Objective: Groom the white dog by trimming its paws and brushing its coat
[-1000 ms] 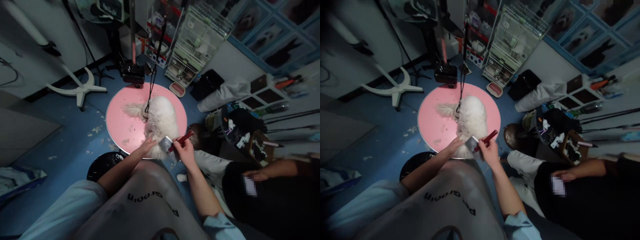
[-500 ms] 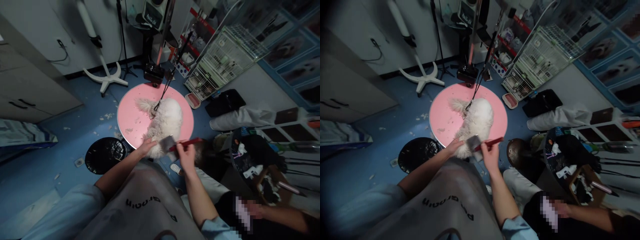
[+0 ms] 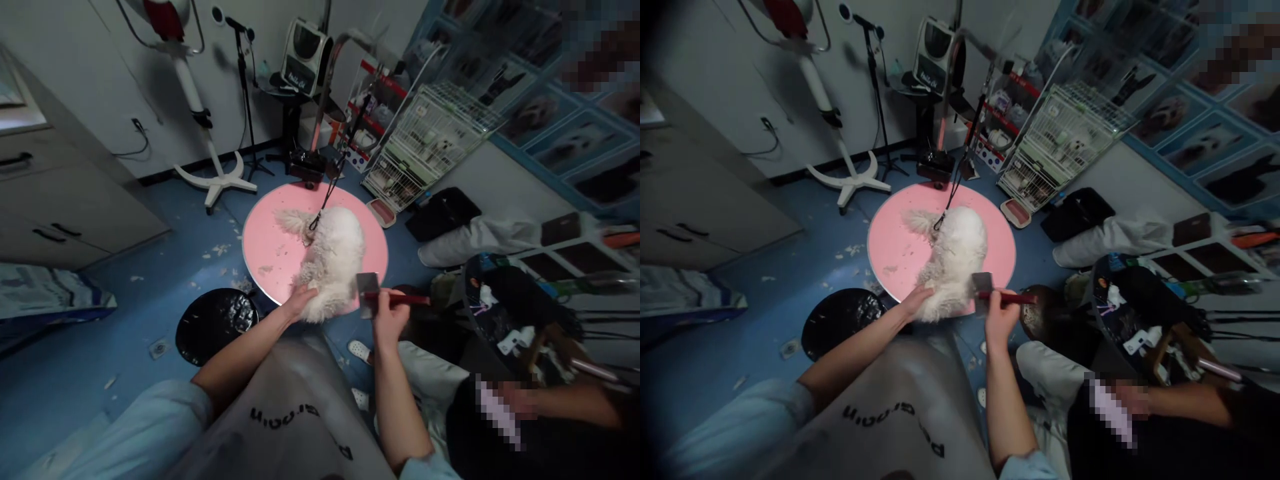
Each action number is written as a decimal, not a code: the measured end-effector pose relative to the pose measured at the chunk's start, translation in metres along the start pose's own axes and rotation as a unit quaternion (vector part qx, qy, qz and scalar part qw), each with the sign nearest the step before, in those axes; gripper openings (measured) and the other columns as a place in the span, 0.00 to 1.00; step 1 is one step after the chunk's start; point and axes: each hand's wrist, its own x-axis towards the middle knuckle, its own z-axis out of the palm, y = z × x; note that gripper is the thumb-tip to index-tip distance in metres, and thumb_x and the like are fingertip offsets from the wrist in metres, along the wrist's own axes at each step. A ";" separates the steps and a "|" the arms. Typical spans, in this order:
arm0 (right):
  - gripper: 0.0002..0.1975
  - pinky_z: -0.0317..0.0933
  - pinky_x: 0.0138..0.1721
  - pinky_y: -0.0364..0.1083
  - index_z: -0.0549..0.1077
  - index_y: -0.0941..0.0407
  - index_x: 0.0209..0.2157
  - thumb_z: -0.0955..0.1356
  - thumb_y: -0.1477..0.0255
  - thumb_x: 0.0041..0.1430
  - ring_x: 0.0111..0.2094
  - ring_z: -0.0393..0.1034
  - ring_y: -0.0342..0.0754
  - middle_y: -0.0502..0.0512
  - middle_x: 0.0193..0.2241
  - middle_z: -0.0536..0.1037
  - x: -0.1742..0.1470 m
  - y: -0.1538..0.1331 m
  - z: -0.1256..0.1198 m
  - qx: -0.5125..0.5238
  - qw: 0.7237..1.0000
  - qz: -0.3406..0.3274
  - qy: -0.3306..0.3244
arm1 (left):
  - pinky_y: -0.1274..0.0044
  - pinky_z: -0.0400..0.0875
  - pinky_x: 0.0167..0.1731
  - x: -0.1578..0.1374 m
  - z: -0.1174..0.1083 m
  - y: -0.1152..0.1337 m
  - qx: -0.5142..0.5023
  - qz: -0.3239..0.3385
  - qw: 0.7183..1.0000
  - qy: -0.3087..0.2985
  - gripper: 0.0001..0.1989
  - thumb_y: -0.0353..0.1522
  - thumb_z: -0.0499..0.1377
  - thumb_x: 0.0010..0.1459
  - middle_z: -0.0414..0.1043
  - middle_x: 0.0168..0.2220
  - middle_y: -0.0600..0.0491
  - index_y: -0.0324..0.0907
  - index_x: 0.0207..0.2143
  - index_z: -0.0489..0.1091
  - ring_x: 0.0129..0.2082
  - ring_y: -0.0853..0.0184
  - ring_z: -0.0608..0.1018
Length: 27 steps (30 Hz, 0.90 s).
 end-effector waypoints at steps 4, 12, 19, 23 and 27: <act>0.20 0.62 0.30 0.44 0.67 0.57 0.29 0.70 0.55 0.43 0.25 0.65 0.43 0.48 0.23 0.70 -0.006 0.017 -0.016 -0.014 0.998 0.059 0.022 | 0.70 0.70 0.36 0.005 -0.016 0.005 0.034 -0.026 0.999 -0.015 0.22 0.35 0.66 0.43 0.77 0.34 0.47 0.36 0.41 0.71 0.31 0.61 0.78; 0.31 0.65 0.24 0.52 0.71 0.46 0.42 0.67 0.41 0.41 0.34 0.74 0.60 0.66 0.40 0.77 -0.087 0.019 -0.086 0.130 0.946 0.189 -0.229 | 0.73 0.70 0.32 0.022 -0.022 0.052 0.183 -0.114 0.971 -0.101 0.17 0.35 0.66 0.41 0.77 0.30 0.48 0.36 0.36 0.73 0.29 0.62 0.77; 0.23 0.65 0.30 0.48 0.74 0.54 0.32 0.70 0.50 0.43 0.26 0.71 0.48 0.56 0.29 0.77 -0.106 -0.002 0.015 0.078 0.903 0.246 -0.343 | 0.79 0.66 0.26 0.044 -0.024 0.065 0.283 -0.158 0.938 -0.121 0.11 0.31 0.66 0.39 0.74 0.23 0.53 0.36 0.28 0.73 0.23 0.69 0.73; 0.25 0.58 0.19 0.42 0.73 0.57 0.36 0.70 0.52 0.42 0.22 0.70 0.47 0.53 0.23 0.75 -0.121 0.009 0.024 0.088 0.867 0.377 -0.314 | 0.78 0.67 0.27 0.043 -0.026 0.049 0.266 -0.206 0.930 -0.147 0.13 0.33 0.68 0.37 0.75 0.24 0.52 0.36 0.28 0.73 0.23 0.69 0.74; 0.17 0.54 0.18 0.39 0.74 0.57 0.36 0.70 0.61 0.46 0.20 0.68 0.43 0.50 0.22 0.75 -0.140 -0.005 0.003 0.080 0.812 0.418 -0.399 | 0.77 0.66 0.27 0.044 -0.038 0.032 0.243 -0.219 0.935 -0.137 0.16 0.33 0.69 0.35 0.75 0.24 0.52 0.35 0.29 0.73 0.22 0.68 0.74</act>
